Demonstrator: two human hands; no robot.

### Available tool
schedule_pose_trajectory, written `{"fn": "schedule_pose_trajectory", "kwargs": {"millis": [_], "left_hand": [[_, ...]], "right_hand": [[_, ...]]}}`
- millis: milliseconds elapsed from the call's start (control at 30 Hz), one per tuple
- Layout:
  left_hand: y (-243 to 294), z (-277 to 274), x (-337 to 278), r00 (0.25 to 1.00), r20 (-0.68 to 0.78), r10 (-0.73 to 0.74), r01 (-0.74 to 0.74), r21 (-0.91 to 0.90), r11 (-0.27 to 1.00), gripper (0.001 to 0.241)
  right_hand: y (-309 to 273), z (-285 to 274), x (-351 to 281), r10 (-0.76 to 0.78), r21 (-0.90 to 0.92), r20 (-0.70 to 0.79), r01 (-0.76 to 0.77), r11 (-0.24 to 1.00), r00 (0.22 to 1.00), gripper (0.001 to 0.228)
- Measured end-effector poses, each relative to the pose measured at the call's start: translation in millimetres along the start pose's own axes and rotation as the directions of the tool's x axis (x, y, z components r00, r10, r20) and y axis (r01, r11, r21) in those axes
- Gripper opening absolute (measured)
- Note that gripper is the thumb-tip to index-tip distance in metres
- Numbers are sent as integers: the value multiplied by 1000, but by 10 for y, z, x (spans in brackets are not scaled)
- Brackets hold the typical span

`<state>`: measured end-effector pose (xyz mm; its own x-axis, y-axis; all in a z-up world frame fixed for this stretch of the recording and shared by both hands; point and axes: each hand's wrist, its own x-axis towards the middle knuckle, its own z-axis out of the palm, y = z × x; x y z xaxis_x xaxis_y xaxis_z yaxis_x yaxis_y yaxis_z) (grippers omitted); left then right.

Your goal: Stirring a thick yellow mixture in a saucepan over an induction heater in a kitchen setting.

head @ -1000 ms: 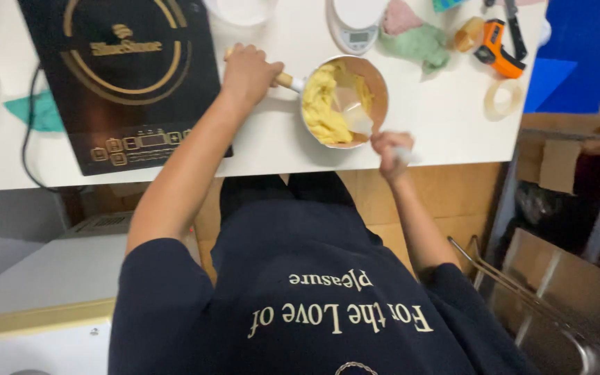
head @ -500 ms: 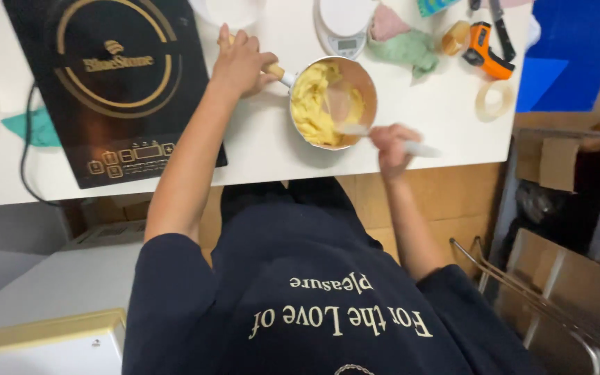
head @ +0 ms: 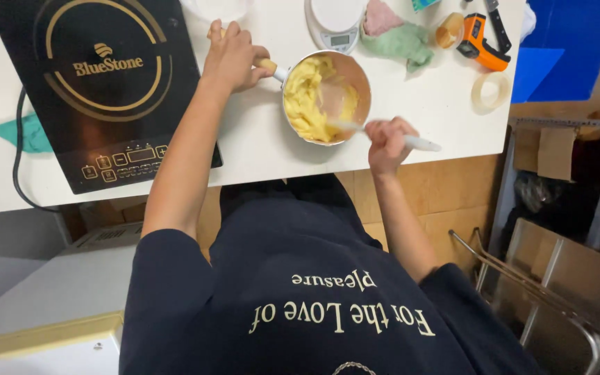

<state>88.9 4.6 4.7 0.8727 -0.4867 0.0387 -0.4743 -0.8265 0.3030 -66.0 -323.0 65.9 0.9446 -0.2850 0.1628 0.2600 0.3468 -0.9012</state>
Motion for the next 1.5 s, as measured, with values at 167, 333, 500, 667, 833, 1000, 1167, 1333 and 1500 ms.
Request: {"fn": "schedule_pose_trajectory", "kwargs": {"millis": [167, 333, 500, 667, 833, 1000, 1167, 1333, 1500], "left_hand": [[200, -134, -168, 998, 1, -70, 70, -29, 997, 31], [514, -175, -458, 975, 37, -218, 218, -9, 976, 27], [737, -238, -649, 922, 50, -385, 388, -98, 917, 31], [767, -246, -632, 902, 32, -431, 432, -109, 895, 29], [780, -261, -672, 899, 43, -435, 437, -144, 888, 30], [818, -211, -664, 903, 12, -429, 426, -145, 893, 27], [821, -149, -724, 902, -47, -429, 417, -161, 894, 28], [808, -172, -718, 907, -41, -419, 407, -174, 897, 28], [786, -62, -732, 901, -116, -419, 398, -166, 902, 27]], "right_hand": [[451, 3, -257, -155, -403, 1, 143, 904, 988, 36], [563, -183, -309, -19, -156, -158, -6, 988, 987, 42], [305, 86, 247, -229, -373, 6, 215, 903, 973, 37], [550, -58, -153, -98, -329, 17, 99, 939, 995, 44], [111, 161, 201, -6, -125, 40, 11, 992, 999, 42], [657, -461, 77, -185, -613, 168, 250, 750, 968, 39], [145, -101, -88, -52, -295, 121, 86, 952, 991, 39], [61, 148, 396, -110, -145, 161, 133, 980, 981, 41], [380, -342, 46, -105, -428, 168, 169, 888, 980, 42]]}}
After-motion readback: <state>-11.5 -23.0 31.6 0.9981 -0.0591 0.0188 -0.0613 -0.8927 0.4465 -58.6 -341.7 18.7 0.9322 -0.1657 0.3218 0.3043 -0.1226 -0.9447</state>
